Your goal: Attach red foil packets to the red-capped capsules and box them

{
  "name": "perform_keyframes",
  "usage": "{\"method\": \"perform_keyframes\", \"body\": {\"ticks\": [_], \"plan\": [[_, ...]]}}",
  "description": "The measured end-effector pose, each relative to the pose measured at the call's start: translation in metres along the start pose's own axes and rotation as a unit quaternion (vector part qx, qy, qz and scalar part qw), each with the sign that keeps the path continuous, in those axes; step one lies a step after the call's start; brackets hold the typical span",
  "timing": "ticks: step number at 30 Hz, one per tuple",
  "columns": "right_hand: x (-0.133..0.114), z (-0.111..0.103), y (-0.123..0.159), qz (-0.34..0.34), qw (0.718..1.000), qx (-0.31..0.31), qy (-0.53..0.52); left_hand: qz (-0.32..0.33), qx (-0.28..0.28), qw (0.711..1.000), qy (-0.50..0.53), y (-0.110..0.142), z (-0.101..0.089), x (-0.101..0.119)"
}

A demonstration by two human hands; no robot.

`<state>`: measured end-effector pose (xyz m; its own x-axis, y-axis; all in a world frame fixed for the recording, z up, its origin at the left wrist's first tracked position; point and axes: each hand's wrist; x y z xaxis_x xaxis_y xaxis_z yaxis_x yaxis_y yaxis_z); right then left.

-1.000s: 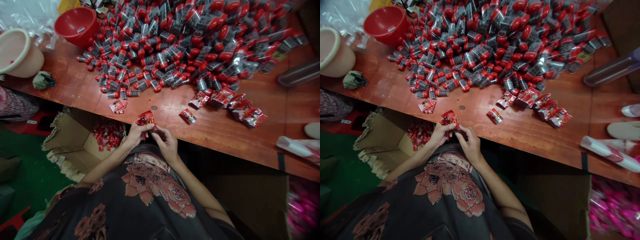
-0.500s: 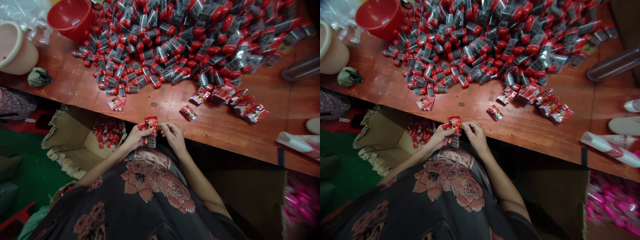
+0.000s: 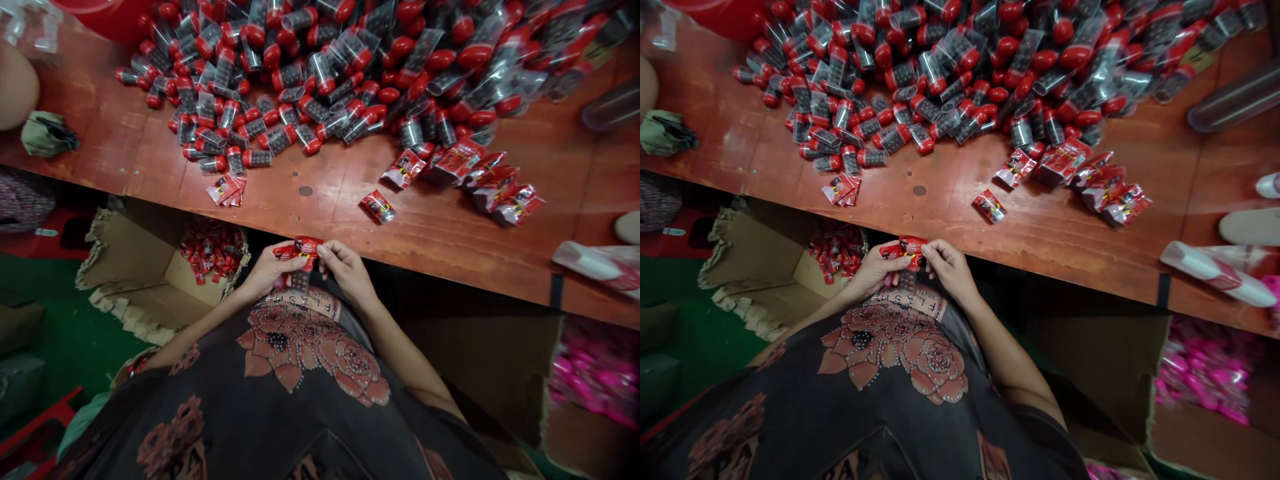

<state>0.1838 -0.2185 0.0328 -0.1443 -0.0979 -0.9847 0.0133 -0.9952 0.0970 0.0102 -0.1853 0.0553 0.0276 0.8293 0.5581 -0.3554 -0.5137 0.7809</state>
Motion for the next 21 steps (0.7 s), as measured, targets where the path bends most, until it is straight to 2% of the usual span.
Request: {"method": "perform_keyframes", "body": {"ticks": [2,6,9,12,14,18,21], "plan": [[0.002,0.0,0.001,-0.002,1.0,0.008,0.003,0.018,0.012,0.999,0.025,-0.002,-0.001,-0.002],[0.006,0.003,0.004,-0.034,0.997,-0.032,0.063,0.034,0.024,0.998,0.056,-0.005,-0.007,-0.007],[0.007,0.005,0.007,-0.11,0.985,-0.048,0.122,0.02,0.023,0.998,0.057,-0.004,-0.009,-0.01],[0.008,0.001,0.01,-0.202,0.948,-0.1,0.223,0.008,0.024,0.998,0.06,-0.003,-0.011,-0.012],[0.008,-0.004,0.011,-0.236,0.919,-0.142,0.28,0.001,0.022,0.998,0.061,-0.003,-0.012,-0.013],[0.003,-0.013,0.012,-0.266,0.87,-0.212,0.357,-0.02,0.013,0.998,0.057,-0.003,-0.01,-0.011],[-0.001,-0.015,0.01,-0.267,0.848,-0.245,0.386,-0.026,0.011,0.998,0.062,-0.002,-0.008,-0.01]]}}
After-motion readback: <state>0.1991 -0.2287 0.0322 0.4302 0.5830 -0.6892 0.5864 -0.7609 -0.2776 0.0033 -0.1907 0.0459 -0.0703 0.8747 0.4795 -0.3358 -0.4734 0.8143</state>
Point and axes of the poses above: each hand's wrist, its own y-axis away from the middle knuckle, its own z-axis out of the palm, x = y × z, and after that the axes turned 15 degrees about -z, right-handed
